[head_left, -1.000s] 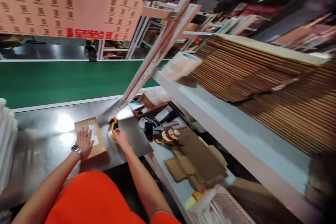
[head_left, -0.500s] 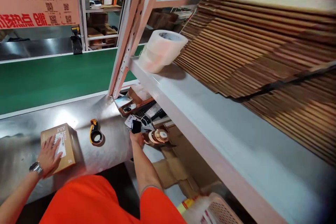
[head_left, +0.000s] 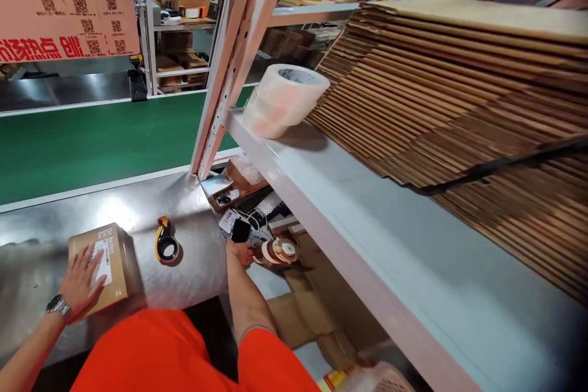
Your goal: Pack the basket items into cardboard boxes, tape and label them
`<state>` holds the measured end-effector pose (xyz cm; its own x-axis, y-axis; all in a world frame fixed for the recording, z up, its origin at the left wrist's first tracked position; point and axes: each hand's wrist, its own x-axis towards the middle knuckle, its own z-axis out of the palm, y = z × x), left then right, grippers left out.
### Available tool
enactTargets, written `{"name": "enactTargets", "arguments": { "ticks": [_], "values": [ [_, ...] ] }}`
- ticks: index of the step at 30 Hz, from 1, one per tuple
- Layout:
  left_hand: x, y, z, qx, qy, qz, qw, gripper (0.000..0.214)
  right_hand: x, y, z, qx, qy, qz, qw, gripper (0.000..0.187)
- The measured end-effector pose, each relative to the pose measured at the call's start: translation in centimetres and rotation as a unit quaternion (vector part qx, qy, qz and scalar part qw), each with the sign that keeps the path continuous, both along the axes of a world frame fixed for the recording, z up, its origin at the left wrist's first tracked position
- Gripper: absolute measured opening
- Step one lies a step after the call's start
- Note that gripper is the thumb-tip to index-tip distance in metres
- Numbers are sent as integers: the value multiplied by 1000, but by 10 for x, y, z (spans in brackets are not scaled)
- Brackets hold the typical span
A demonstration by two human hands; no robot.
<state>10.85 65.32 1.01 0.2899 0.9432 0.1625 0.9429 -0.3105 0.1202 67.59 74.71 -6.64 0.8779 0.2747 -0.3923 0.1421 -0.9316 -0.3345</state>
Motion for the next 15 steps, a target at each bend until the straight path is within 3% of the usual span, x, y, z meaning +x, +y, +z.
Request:
{"name": "enactTargets", "arguments": {
  "ticks": [5, 15],
  "values": [
    [0, 0, 2, 3, 4, -9, 1000, 70, 2, 2, -5, -7, 1, -16, 1000, 89],
    [1, 1, 2, 0, 7, -13, 1000, 70, 4, 8, -11, 3, 7, -14, 1000, 88]
  ]
}}
